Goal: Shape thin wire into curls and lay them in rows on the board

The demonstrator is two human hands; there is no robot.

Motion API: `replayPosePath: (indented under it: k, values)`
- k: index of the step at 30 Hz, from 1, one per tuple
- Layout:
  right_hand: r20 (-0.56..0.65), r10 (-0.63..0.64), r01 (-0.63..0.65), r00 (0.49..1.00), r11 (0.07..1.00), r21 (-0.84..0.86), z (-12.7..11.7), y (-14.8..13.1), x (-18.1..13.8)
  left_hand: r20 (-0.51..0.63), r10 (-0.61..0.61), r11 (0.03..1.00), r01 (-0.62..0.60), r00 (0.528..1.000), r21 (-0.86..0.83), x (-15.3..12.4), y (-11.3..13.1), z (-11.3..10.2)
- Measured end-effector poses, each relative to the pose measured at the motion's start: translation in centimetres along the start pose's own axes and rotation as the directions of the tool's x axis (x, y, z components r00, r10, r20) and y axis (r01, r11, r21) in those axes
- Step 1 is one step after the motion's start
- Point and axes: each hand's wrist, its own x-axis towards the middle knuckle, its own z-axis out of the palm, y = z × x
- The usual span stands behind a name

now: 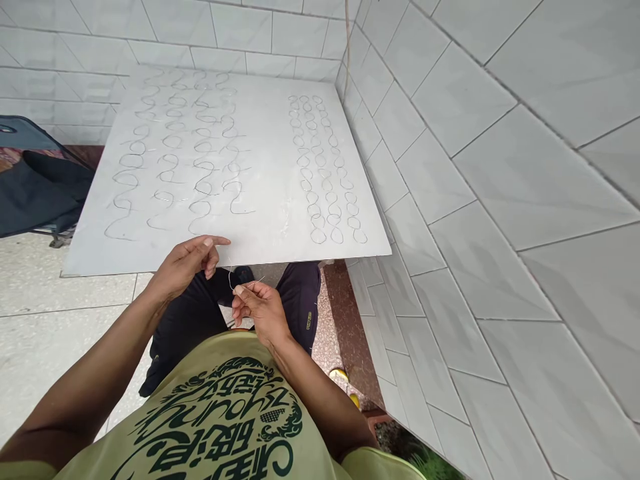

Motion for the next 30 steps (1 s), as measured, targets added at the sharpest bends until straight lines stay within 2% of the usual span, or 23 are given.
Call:
replayPosePath:
  k: [4, 7, 10, 15, 18, 20, 23, 25, 27, 30]
  values:
    - [-0.029, -0.010, 0.010, 1.000, 1.000, 0.010, -0.3, 0.1, 0.2, -0.045, -0.008, 1.000, 0.009, 0.999, 0.012, -0.4, 0.5, -0.4]
    - [-0.041, -0.006, 0.007, 0.999, 1.000, 0.014, -0.5, 0.3, 0.4, -0.050, -0.016, 0.987, 0.023, 0.999, 0.158, -0.9, 0.7, -0.6]
    - [-0.050, 0.001, -0.001, 0.999, 1.000, 0.005, -0.6, 0.5, 0.6, -0.005, 0.001, 0.959, 0.000, 1.000, 0.283, -1.3, 0.8, -0.6]
    - [-0.048, 0.002, -0.004, 0.999, 0.999, -0.032, -0.5, 0.6, 0.5, -0.047, 0.083, 0.936, -0.061, 0.995, 0.348, -1.0, 0.6, -0.2]
    - [-0.055, -0.004, 0.001, 0.998, 0.999, -0.048, -0.4, 0.6, 0.6, -0.104, 0.096, 0.944, -0.057, 0.990, 0.325, -0.8, 0.1, 0.2]
    - [-0.079, -0.031, 0.027, 0.996, 0.998, -0.049, -0.5, 0.7, 0.7, -0.180, 0.089, 0.960, -0.036, 0.980, 0.278, -1.0, -0.5, 0.7]
    - [-0.120, -0.075, 0.069, 0.990, 0.996, -0.049, -0.4, 0.6, 0.9, -0.304, 0.008, 0.991, 0.033, 0.953, 0.130, -2.2, -1.7, 1.8]
    - [-0.137, -0.091, 0.083, 0.986, 0.995, -0.056, -0.3, 0.6, 1.1, -0.284, -0.083, 0.996, 0.093, 0.955, 0.019, -3.2, -2.5, 2.9]
    - [-0.140, -0.103, 0.093, 0.985, 0.993, -0.071, -0.2, 0.7, 1.2, -0.192, -0.127, 0.992, 0.124, 0.973, -0.025, -4.1, -3.2, 3.8]
    - [-0.129, -0.119, 0.107, 0.984, 0.989, -0.098, -0.1, 1.1, 1.4, -0.150, -0.058, 0.997, 0.064, 0.987, 0.037, -4.6, -3.8, 4.7]
